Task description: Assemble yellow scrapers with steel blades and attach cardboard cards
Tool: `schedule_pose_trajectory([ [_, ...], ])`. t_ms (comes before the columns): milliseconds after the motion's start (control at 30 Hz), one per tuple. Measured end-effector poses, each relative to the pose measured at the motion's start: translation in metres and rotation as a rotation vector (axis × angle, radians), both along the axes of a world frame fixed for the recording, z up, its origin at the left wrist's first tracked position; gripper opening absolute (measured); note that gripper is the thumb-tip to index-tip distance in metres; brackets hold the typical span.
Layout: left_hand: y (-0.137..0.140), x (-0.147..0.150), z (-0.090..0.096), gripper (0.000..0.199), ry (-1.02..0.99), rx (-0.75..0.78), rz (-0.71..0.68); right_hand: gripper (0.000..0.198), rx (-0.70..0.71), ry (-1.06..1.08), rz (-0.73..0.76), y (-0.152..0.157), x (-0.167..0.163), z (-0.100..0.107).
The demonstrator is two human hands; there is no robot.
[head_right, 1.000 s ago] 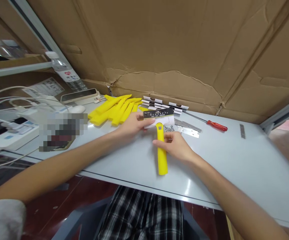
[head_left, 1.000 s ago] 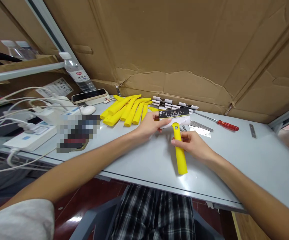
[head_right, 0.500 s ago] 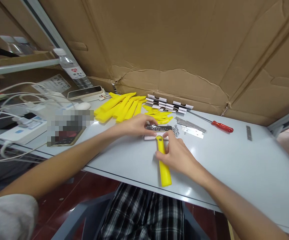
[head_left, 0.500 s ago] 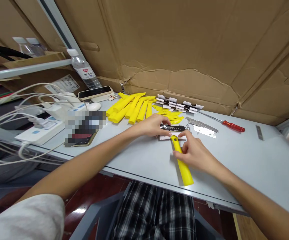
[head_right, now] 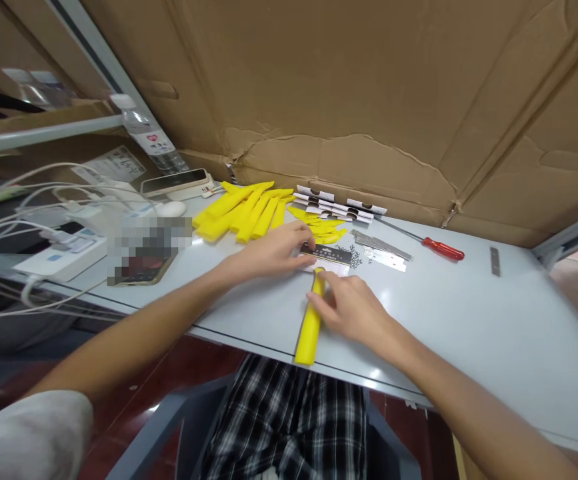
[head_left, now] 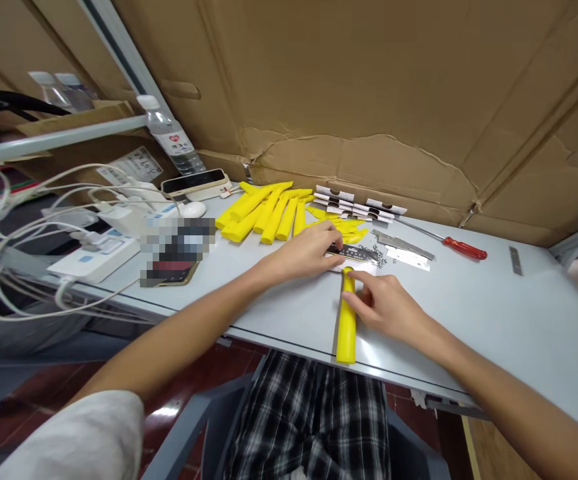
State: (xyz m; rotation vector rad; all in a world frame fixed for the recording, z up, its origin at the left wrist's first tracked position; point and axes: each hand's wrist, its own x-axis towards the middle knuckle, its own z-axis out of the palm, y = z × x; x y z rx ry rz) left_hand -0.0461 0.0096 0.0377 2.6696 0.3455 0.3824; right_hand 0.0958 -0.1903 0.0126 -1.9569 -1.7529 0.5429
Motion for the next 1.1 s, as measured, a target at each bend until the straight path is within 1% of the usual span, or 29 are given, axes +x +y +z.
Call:
schedule_pose_trajectory([
  [67,-0.012,-0.013,0.005,0.024,-0.038,0.014,0.041,0.050,0.044,0.018,-0.014,-0.010,0.008,-0.002],
  [133,-0.025,-0.032,0.006,0.024,-0.053,0.002,0.065,0.046,0.139,-0.035,-0.062,-0.023,0.015,-0.006],
  [167,-0.031,-0.042,0.003,0.025,-0.058,-0.012,0.077,0.044,0.195,-0.077,-0.087,-0.029,0.018,-0.009],
  [233,-0.043,-0.059,-0.008,0.030,-0.076,-0.061,0.119,0.043,0.286,-0.159,-0.129,-0.042,0.020,-0.014],
  [300,-0.054,-0.072,-0.024,0.036,-0.076,-0.107,0.148,0.047,0.308,-0.230,-0.153,-0.052,0.017,-0.019],
  [367,-0.063,-0.077,-0.040,0.041,-0.080,-0.105,0.156,0.055,0.271,-0.305,-0.164,-0.057,0.012,-0.025],
  [433,-0.069,-0.078,-0.052,0.046,-0.068,-0.071,0.152,0.065,0.209,-0.387,-0.161,-0.059,0.005,-0.031],
  [533,-0.074,-0.075,-0.061,0.052,-0.017,0.049,0.158,0.077,0.111,-0.477,-0.151,-0.056,0.000,-0.039],
  [633,-0.076,-0.074,-0.063,0.056,0.036,0.187,0.185,0.086,0.022,-0.532,-0.156,-0.052,-0.001,-0.042],
  [767,-0.077,-0.074,-0.064,0.058,0.096,0.313,0.213,0.087,-0.045,-0.578,-0.181,-0.050,-0.002,-0.042],
  [867,-0.077,-0.074,-0.064,0.059,0.098,0.339,0.220,0.087,-0.053,-0.569,-0.183,-0.050,-0.004,-0.041],
  [1100,-0.077,-0.073,-0.064,0.061,0.121,0.344,0.215,0.086,-0.094,-0.520,-0.187,-0.049,-0.003,-0.037],
])
